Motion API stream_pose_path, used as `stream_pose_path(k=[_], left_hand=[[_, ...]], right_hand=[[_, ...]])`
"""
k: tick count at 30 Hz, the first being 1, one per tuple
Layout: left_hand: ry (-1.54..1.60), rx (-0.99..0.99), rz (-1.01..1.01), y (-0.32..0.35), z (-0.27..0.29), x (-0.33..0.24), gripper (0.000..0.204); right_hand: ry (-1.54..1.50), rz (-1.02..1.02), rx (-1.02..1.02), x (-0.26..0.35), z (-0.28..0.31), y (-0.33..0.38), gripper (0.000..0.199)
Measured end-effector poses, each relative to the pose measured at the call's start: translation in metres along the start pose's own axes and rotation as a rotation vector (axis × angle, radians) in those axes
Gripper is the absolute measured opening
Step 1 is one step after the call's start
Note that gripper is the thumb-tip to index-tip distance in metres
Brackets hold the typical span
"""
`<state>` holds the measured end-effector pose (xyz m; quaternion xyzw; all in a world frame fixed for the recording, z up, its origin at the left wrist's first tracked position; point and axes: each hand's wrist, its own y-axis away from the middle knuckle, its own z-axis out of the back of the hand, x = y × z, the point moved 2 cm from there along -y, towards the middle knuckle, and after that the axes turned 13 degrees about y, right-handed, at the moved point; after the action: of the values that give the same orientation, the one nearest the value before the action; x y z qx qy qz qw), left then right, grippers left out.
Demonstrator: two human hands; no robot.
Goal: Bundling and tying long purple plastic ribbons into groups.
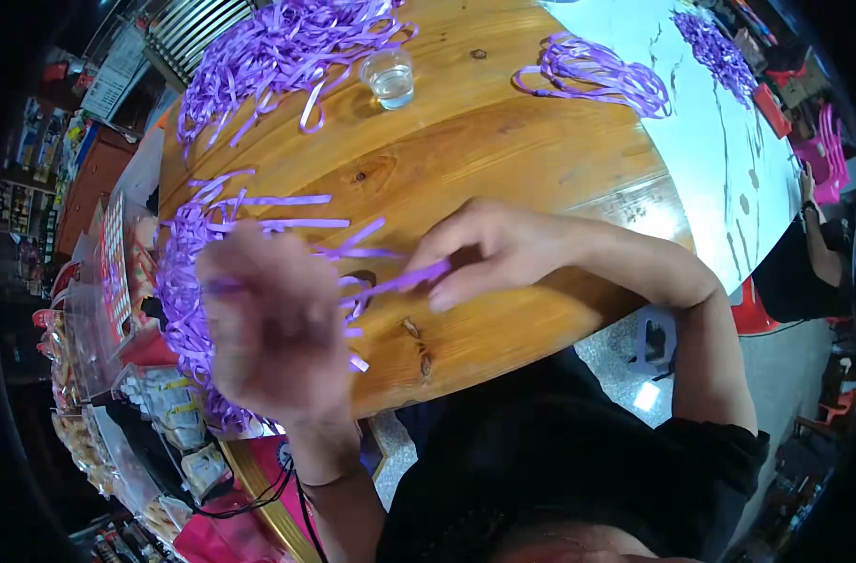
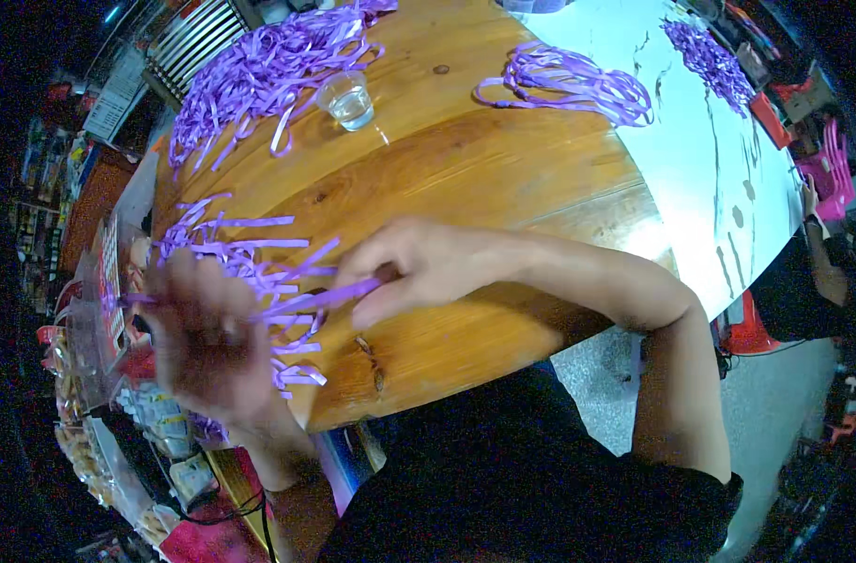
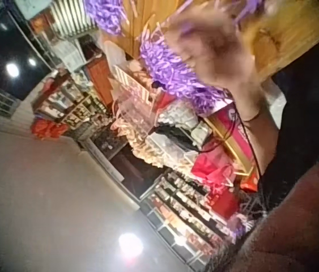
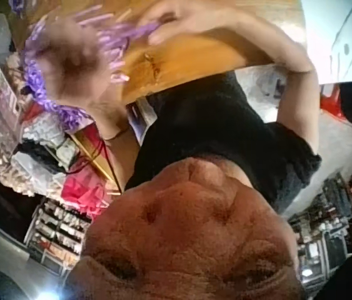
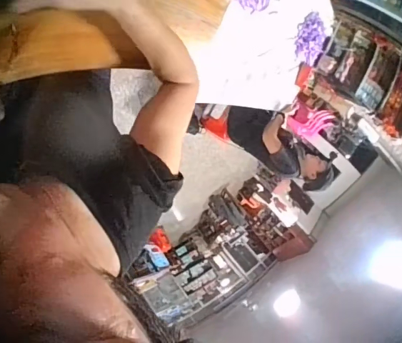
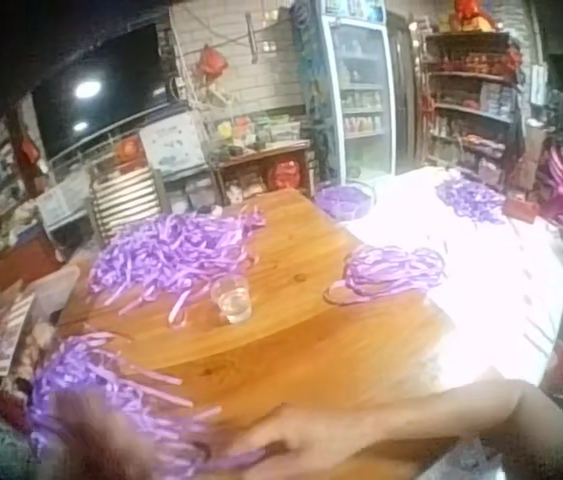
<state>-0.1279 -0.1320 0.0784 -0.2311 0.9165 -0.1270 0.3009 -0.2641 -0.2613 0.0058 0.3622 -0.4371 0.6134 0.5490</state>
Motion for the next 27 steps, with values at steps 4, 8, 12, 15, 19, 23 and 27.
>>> stream_pose_path(k=[4, 8, 12, 15, 19, 23, 27], left_hand=[[0.084, -0.031, -0.122, 0.004, 0.017, -0.038, 0.014], [0.087, -0.088, -0.159, 0.006, 0.034, -0.045, 0.010], [-0.030, -0.149, -0.110, 0.008, 0.070, -0.043, 0.013], [-0.492, -0.439, -0.339, 0.012, 0.086, -0.040, 0.016], [-1.228, -0.804, -0.693, 0.022, 0.123, -0.086, 0.024], [-1.935, -0.752, -1.064, 0.020, 0.117, -0.084, 0.040], [-1.314, -0.013, -0.514, 0.005, 0.087, 0.008, 0.022]], right_hand=[[0.181, -0.029, -0.241, 0.004, 0.032, 0.049, 0.025], [0.056, -0.240, -0.413, 0.005, 0.053, 0.093, 0.022], [0.021, -0.250, -0.515, -0.001, 0.055, 0.105, 0.020], [0.000, -0.257, -0.548, -0.010, 0.050, 0.102, 0.019], [0.002, -0.390, -0.511, -0.014, 0.047, 0.094, 0.021], [0.021, -0.305, -0.471, -0.020, 0.041, 0.084, 0.022], [0.103, -0.205, -0.419, -0.024, 0.032, 0.067, 0.022]])
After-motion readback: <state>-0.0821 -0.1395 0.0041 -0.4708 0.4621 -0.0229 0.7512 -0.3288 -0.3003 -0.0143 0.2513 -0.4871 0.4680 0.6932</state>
